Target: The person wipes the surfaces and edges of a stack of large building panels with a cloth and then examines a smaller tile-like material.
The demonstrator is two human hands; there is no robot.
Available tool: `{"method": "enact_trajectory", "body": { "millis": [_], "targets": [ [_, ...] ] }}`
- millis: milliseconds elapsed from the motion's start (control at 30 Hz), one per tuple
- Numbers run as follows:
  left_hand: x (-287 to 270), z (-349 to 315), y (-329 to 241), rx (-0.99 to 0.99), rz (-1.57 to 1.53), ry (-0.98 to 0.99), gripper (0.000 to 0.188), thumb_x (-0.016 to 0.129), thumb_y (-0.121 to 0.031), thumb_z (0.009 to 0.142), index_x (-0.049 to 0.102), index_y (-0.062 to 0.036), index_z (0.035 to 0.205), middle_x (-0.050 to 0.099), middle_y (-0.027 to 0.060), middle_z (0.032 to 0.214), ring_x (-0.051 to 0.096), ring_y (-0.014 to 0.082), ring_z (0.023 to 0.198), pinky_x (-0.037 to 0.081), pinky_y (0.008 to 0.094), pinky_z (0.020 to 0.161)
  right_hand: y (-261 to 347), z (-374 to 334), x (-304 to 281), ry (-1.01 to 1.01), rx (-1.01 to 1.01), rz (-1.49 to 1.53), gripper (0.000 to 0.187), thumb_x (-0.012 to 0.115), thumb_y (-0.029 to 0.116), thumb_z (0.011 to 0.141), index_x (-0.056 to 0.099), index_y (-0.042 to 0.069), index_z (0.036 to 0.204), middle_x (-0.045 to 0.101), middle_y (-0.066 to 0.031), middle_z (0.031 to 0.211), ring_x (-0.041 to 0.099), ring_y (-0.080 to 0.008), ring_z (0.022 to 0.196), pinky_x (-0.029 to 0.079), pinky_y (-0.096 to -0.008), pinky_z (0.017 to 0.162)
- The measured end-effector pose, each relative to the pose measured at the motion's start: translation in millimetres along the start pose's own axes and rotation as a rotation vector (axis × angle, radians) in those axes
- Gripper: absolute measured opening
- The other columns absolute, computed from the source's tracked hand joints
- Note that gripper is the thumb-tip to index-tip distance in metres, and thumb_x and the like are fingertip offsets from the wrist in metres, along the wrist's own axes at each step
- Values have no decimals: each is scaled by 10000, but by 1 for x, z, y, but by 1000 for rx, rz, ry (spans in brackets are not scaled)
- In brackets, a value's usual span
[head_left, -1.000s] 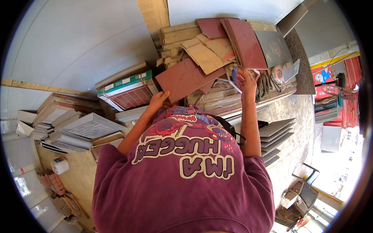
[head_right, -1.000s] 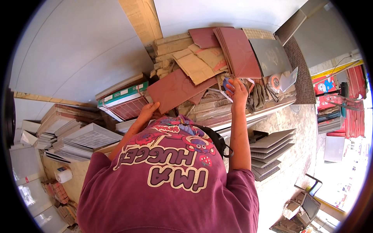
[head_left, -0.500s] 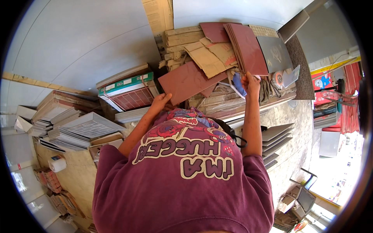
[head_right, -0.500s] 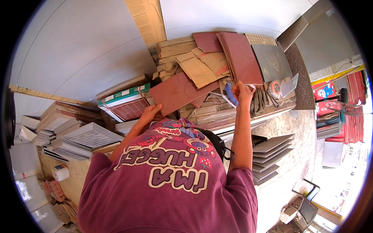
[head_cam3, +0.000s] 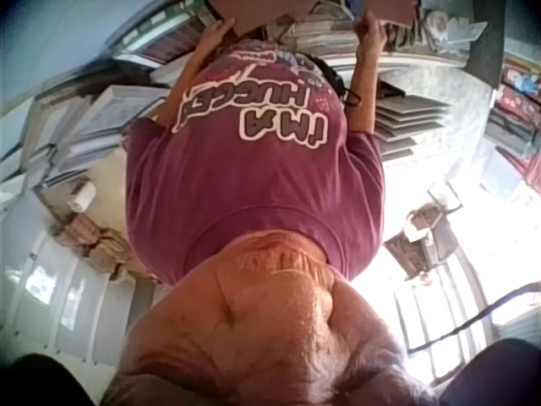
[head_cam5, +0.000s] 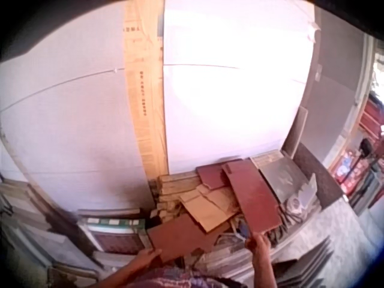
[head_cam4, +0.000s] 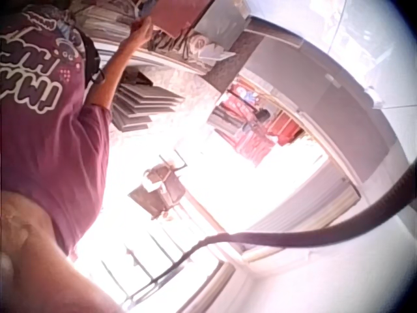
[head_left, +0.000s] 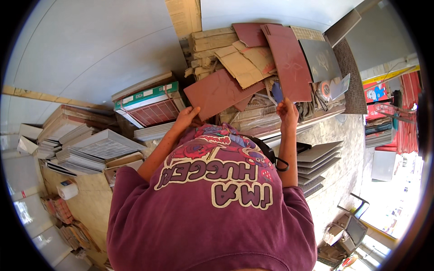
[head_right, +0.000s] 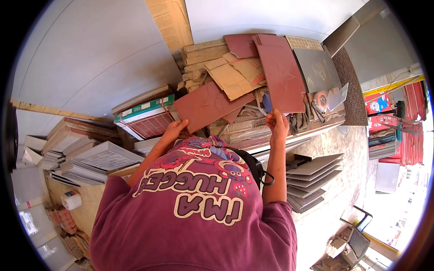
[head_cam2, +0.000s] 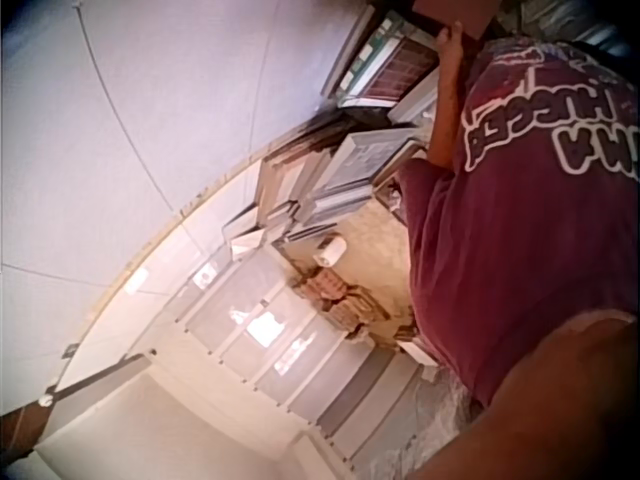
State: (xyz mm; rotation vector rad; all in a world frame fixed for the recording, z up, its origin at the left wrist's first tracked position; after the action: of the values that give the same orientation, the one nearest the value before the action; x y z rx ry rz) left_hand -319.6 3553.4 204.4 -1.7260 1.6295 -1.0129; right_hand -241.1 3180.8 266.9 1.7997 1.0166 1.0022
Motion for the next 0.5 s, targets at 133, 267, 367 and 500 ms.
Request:
{"method": "enact_trajectory", "body": {
  "millis": [133,267,367,500],
  "targets": [
    [-1,3,2,3,13,-14,475,553,-483,870,514,-25,988,613,99,818,667,239,723,541,310,617,2,2,4,-31,21,2,222,634,280,852,602,76,933,646,-36,800,599,-102,654,465,-218,558],
    [-1,4,4,3,5,-22,458,550,-470,876,518,-26,985,614,99,820,668,242,724,540,312,610,1,6,5,3,9,71,278,631,283,861,576,72,1034,662,-69,932,623,-110,719,483,-216,570],
    [0,3,3,5,-3,-27,449,547,-461,881,522,-27,996,616,99,823,666,238,719,540,312,610,2,8,5,24,-9,89,285,628,265,866,566,77,1071,660,-77,979,626,-108,738,487,-214,567],
    [-1,4,4,26,9,-30,451,541,-459,885,525,-28,1020,620,100,824,663,229,711,539,311,610,3,8,6,36,-15,96,297,628,253,867,567,79,1099,661,-69,995,626,-104,744,489,-212,569]
  ]
}}
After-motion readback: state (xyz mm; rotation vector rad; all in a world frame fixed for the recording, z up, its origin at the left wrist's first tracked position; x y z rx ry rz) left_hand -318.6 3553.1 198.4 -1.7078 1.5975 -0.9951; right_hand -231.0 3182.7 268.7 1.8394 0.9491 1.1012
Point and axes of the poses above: each hand's wrist, its own z-axis towards the middle knuckle, its own x-axis out of the palm, y = z × x, the point moved 4 cm from there along z, towards the middle knuckle
